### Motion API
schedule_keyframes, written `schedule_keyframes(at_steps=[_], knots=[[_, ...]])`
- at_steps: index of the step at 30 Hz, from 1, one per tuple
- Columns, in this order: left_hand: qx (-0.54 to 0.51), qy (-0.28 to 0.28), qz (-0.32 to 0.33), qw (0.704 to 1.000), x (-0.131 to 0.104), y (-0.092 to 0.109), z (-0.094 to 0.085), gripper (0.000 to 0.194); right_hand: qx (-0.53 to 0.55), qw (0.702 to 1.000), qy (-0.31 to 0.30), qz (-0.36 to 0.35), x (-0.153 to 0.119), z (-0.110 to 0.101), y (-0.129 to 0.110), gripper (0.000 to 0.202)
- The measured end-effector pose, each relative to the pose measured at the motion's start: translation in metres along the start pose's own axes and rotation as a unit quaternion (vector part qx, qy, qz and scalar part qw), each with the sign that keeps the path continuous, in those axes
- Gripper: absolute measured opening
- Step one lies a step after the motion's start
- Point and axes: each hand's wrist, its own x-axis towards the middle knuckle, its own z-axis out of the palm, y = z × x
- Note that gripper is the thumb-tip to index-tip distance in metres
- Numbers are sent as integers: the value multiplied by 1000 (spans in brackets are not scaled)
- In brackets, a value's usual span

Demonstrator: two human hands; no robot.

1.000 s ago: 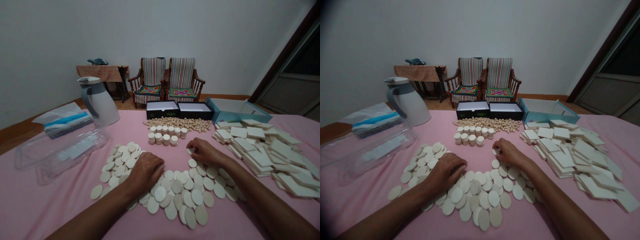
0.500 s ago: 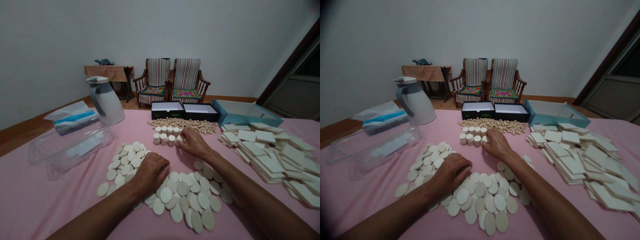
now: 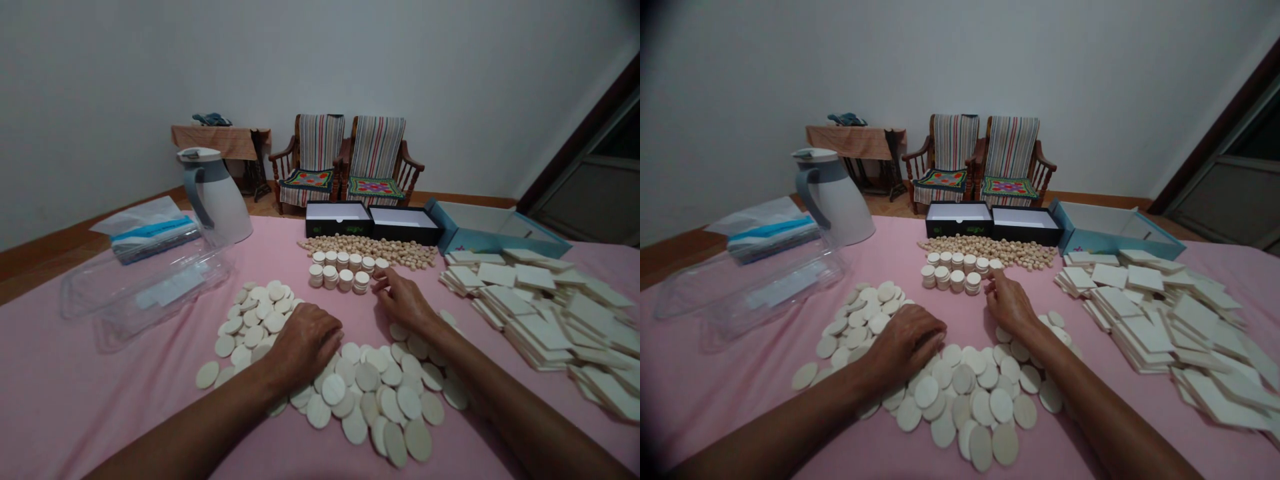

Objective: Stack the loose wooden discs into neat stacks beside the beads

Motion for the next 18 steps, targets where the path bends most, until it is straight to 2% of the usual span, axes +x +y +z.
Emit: schedule_keyframes(at_steps=[4, 18], knots=[[3, 9, 5, 1000, -1, -2, 2, 14, 46, 999, 12, 7, -5, 8, 1, 37], [5, 5, 7, 1000, 0, -3, 2, 16, 85, 996, 7, -14, -5, 9, 0, 34]])
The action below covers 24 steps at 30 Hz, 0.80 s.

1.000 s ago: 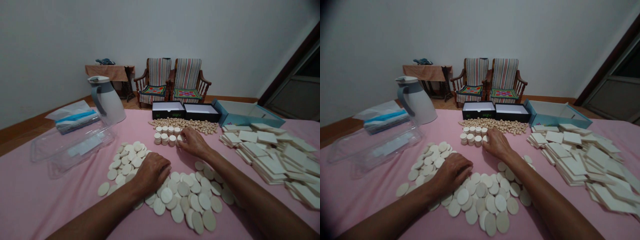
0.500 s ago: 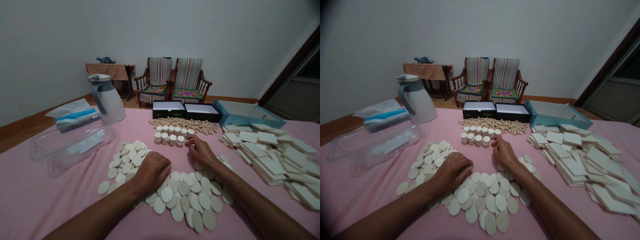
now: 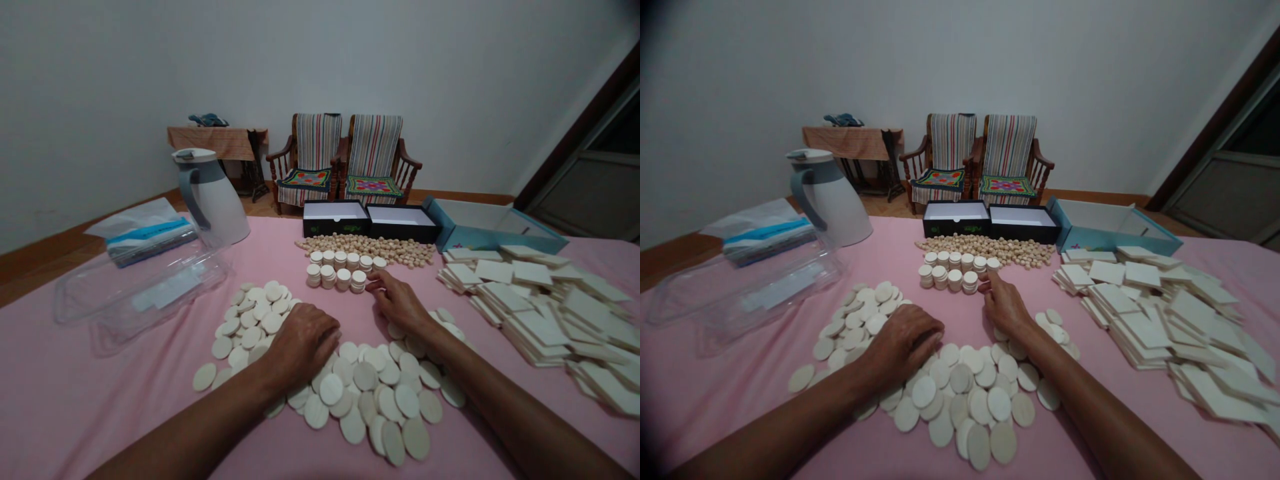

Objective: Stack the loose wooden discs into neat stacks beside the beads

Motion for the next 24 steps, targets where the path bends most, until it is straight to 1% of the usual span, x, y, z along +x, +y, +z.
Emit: schedule_keyframes(at_steps=[3, 7, 10, 14, 17, 20, 24], knots=[[-3, 2, 0, 1000, -1, 0, 0, 16, -4, 1000, 2, 0, -1, 1, 1, 34], [-8, -3, -5, 1000, -1, 2, -1, 14, -51, 997, 54, -21, 0, 3, 0, 29], [-9, -3, -5, 1000, -1, 2, -2, 14, -89, 992, 79, -47, 3, 4, -7, 28], [-4, -2, -4, 1000, 1, 2, -2, 14, -144, 986, 58, -57, 8, 6, -23, 28], [-4, -3, -3, 1000, 1, 3, -3, 15, -183, 982, 36, -42, 12, 9, -32, 28], [-6, -6, -6, 1000, 0, 3, -3, 15, -209, 977, 27, -23, 13, 13, -34, 25], [-6, -4, -7, 1000, 0, 3, -2, 15, -217, 976, 27, -19, 12, 14, -33, 22]])
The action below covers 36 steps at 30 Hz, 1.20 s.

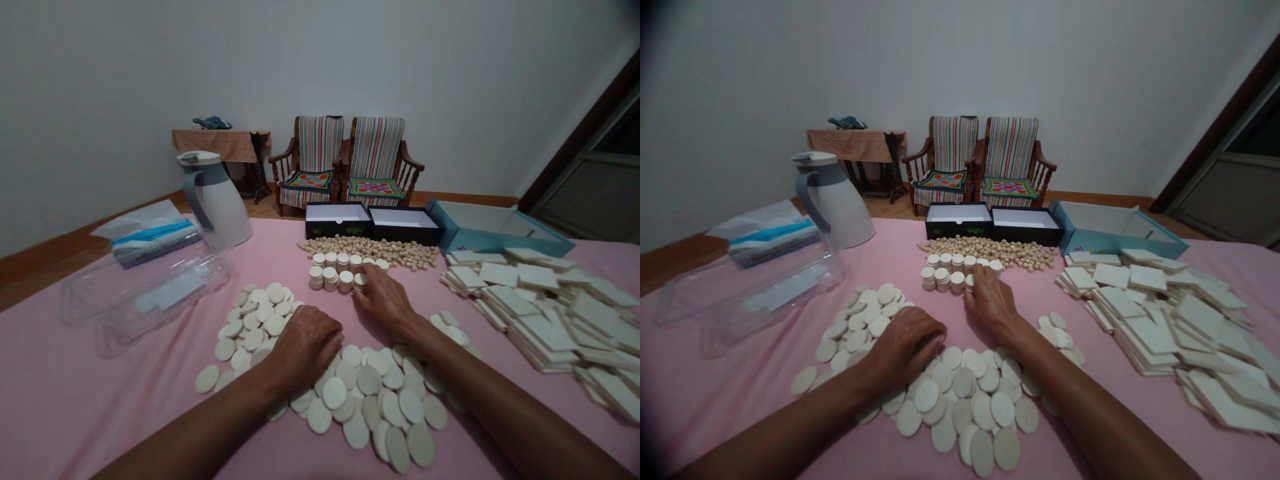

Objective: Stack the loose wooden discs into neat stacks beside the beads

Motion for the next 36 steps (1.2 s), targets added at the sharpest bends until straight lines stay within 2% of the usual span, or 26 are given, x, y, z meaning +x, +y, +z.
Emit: schedule_keyframes(at_steps=[9, 14, 16, 18, 20, 22, 26, 30, 32, 36], knots=[[5, 1, 4, 1000, 1, 1, -2, 16, 17, 1000, -7, -2, 2, -1, 1, 25], [6, -8, -1, 1000, 1, 1, -2, 16, 15, 1000, 2, -21, 1, -17, 16, 26], [3, -5, -3, 1000, 0, 1, -1, 16, 13, 998, -46, -31, -4, -30, 28, 17], [0, 0, -3, 1000, 0, 0, 0, 15, 22, 988, -145, -49, -14, -42, 40, 9], [-3, 0, -1, 1000, 0, 0, 1, 15, 32, 974, -214, -66, -25, -52, 49, 14], [-2, -1, 2, 1000, 0, -1, 1, 16, 44, 966, -241, -81, -35, -56, 52, 21], [-2, 3, 0, 1000, 0, 0, 0, 15, 58, 969, -220, -98, -41, -46, 47, 24], [-1, 8, 0, 1000, 1, 0, 0, 14, 44, 986, -151, -54, -36, -32, 43, 17], [-2, 8, 2, 1000, 1, 0, 0, 14, 70, 982, -162, -68, -36, -33, 46, 20], [-3, 9, 8, 1000, 2, 0, 0, 14, 124, 960, -225, -114, -41, -43, 55, 39]])
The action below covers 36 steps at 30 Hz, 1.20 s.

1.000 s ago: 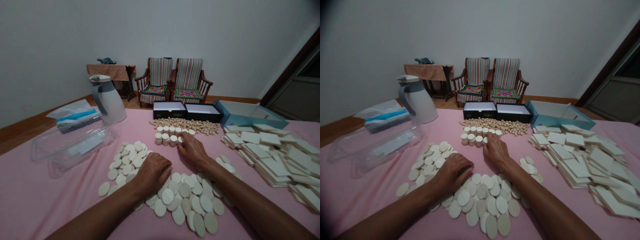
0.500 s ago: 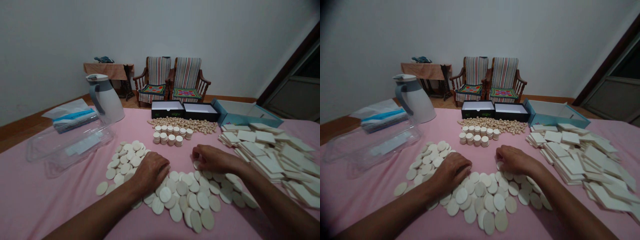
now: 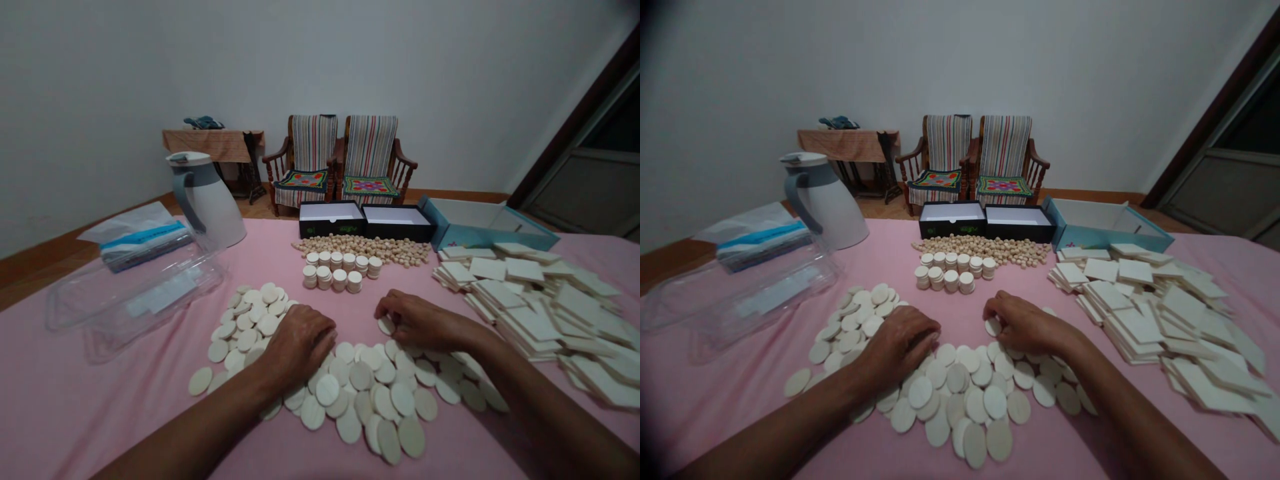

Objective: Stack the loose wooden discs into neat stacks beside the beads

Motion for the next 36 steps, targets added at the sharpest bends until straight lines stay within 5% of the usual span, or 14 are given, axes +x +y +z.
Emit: schedule_keyframes(at_steps=[8, 17, 25, 36], knots=[[1, -3, 0, 1000, -1, 0, 0, 14, -44, 992, 109, 42, 11, 14, -7, 28], [5, -12, -5, 1000, -2, -1, 1, 15, -27, 992, 118, 33, 13, 15, -5, 18], [8, -11, -4, 1000, -2, 0, 1, 15, -41, 967, 250, 7, 51, -4, -15, 14], [6, -12, -6, 1000, -1, 2, -1, 14, -80, 968, 230, 54, 76, -1, -17, 13]])
